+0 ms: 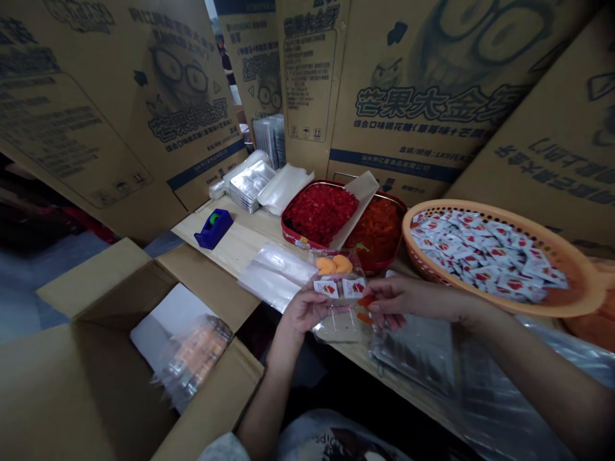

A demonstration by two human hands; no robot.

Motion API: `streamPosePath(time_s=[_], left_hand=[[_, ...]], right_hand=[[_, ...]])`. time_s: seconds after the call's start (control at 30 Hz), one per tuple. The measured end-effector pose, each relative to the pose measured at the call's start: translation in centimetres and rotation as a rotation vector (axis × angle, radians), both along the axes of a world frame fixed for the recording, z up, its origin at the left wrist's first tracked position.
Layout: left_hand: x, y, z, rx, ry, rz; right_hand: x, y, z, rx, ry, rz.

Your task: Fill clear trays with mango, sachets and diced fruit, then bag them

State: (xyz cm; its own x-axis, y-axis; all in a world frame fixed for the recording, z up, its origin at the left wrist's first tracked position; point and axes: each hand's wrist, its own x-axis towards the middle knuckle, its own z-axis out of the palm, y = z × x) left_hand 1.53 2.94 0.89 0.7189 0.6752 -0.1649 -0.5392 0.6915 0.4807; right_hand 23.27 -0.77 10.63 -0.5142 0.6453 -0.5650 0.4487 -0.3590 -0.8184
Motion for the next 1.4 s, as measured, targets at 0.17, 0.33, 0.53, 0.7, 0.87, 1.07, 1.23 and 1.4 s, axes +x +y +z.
streamPosePath(time_s=[0.17,0.33,0.53,0.7,0.87,1.07,1.23,1.4], left_hand=[[0.1,0.0,-0.1,-0.004,0.008,-0.016],[0.4,0.0,-0.2,0.036,0.042,-0.019],[0.8,0.0,0.0,0.004,0.041,0.025],[0.7,0.0,0.2,0.008,0.014,0.001],[0.7,0.0,0.1,0.019,0.033,-0.021],[1.0,0.0,-0.3,0.001,0.050,-0.010],[0.8,0.0,-0.1,-0.013,0.021,-0.011],[0.8,-0.2,0.3,-0.020,0.026,-0.017]], right_hand=[[-0.8,0.3,1.3,0.039,0.044,-0.011],[-4.0,0.6,1.9,0.128,-0.026,0.076],[-6.6,0.7,0.4,0.182,-0.207,0.165],[-6.3,0.8,0.6,0.181,-0.255,0.130],[-5.2,0.8,1.8,0.229,-0.340,0.139],[-5.3,0.8,1.9,0.261,-0.319,0.182],[-4.8,0.5,2.4,0.185,-0.453,0.250],[-4.2,0.5,2.3,0.203,-0.363,0.153]])
